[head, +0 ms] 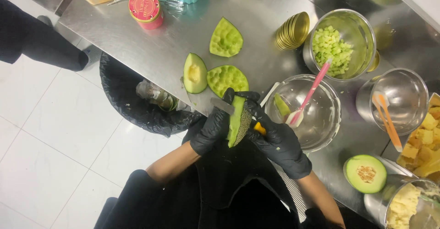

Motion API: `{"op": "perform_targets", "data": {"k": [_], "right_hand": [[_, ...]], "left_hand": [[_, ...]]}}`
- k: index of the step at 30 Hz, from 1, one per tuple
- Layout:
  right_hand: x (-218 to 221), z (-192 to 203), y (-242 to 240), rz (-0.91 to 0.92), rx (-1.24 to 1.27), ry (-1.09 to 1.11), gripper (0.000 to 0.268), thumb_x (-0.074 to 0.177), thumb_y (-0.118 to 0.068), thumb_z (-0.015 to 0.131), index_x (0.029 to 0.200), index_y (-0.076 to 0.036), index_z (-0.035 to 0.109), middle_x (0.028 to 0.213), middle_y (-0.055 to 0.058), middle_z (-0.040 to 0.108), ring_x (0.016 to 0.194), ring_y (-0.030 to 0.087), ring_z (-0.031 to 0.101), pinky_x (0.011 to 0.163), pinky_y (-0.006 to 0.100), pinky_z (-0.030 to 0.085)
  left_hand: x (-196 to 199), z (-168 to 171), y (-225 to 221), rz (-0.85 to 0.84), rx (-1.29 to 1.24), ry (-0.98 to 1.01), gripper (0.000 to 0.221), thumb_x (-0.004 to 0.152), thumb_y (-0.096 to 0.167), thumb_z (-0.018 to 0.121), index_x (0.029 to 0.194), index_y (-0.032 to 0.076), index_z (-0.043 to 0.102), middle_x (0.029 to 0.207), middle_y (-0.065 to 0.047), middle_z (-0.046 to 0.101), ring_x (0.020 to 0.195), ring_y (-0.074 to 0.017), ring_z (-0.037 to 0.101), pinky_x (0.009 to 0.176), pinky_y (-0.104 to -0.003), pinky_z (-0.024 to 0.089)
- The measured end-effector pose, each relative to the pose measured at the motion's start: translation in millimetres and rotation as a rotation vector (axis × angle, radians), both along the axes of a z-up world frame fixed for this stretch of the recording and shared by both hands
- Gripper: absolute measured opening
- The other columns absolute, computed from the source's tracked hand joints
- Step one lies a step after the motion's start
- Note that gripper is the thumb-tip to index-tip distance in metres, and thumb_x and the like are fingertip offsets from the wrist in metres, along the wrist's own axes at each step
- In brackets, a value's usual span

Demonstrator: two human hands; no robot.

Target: Peeling the skin off a melon and dicing the fruit into a metal bowl on a scale.

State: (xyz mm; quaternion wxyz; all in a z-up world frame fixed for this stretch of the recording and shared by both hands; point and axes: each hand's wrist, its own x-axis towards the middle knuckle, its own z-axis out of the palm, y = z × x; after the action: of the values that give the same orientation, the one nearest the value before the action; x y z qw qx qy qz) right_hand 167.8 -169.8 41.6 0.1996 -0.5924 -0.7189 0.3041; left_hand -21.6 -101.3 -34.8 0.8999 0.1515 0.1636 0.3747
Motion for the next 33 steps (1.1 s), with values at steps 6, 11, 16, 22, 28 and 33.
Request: {"op": "perform_targets", "data": {"k": [6, 11, 16, 22, 28, 33], "right_hand": [[-21.9, 45.2, 22.5, 0.104, -0.073, -0.019, 0.073, 0.084, -0.038, 0.078, 0.150, -0.028, 0.048, 0.090, 0.011, 0.078, 0.073, 0.031, 0.075, 0.061, 0.038, 0.056], [-29.6, 30.5, 28.2, 0.064, -0.132, 0.037, 0.060, 0.087, -0.039, 0.078, 0.143, -0.029, 0.057, 0.088, 0.012, 0.076, 0.076, 0.030, 0.076, 0.064, 0.037, 0.057], [-38.2, 19.8, 37.8, 0.141, -0.154, 0.080, 0.058, 0.089, -0.036, 0.077, 0.142, -0.025, 0.057, 0.092, 0.014, 0.075, 0.079, 0.033, 0.074, 0.065, 0.039, 0.055], [-56.5, 17.0, 45.6, 0.270, -0.351, -0.096, 0.058, 0.089, -0.031, 0.071, 0.146, -0.031, 0.055, 0.087, 0.016, 0.073, 0.077, 0.034, 0.072, 0.068, 0.041, 0.053], [-83.9, 11.2, 54.8, 0.314, -0.232, 0.184, 0.052, 0.091, -0.023, 0.070, 0.141, -0.021, 0.058, 0.115, 0.014, 0.074, 0.098, 0.034, 0.072, 0.077, 0.037, 0.057], [-107.2, -41.3, 59.6, 0.351, -0.203, 0.384, 0.053, 0.090, -0.011, 0.077, 0.140, -0.016, 0.060, 0.122, 0.013, 0.075, 0.111, 0.024, 0.075, 0.090, 0.033, 0.056]], "left_hand": [[-31.4, 10.1, 6.0, -0.102, -0.069, -0.138, 0.066, 0.113, 0.052, 0.043, 0.147, -0.004, 0.051, 0.122, -0.015, 0.065, 0.107, -0.0240, 0.067, 0.096, -0.036, 0.056], [-48.3, 23.7, -6.1, -0.047, -0.054, -0.115, 0.066, 0.108, 0.052, 0.051, 0.148, 0.000, 0.050, 0.129, -0.014, 0.064, 0.115, -0.0233, 0.065, 0.103, -0.036, 0.054], [-62.3, 24.9, -15.9, 0.062, -0.040, 0.010, 0.066, 0.100, 0.052, 0.056, 0.145, 0.004, 0.049, 0.132, -0.012, 0.064, 0.118, -0.0215, 0.065, 0.104, -0.035, 0.054], [-85.0, 8.6, -14.4, 0.128, -0.104, 0.124, 0.064, 0.099, 0.048, 0.057, 0.143, 0.003, 0.050, 0.130, -0.013, 0.065, 0.115, -0.0221, 0.066, 0.100, -0.035, 0.056], [-118.2, -9.2, -19.6, 0.193, -0.178, 0.237, 0.061, 0.098, 0.044, 0.057, 0.142, 0.001, 0.050, 0.128, -0.014, 0.066, 0.111, -0.0228, 0.068, 0.096, -0.035, 0.058], [-144.3, -18.9, -22.7, 0.256, -0.239, 0.321, 0.060, 0.098, 0.041, 0.058, 0.140, 0.000, 0.051, 0.126, -0.015, 0.067, 0.109, -0.0233, 0.069, 0.093, -0.035, 0.059]]}}
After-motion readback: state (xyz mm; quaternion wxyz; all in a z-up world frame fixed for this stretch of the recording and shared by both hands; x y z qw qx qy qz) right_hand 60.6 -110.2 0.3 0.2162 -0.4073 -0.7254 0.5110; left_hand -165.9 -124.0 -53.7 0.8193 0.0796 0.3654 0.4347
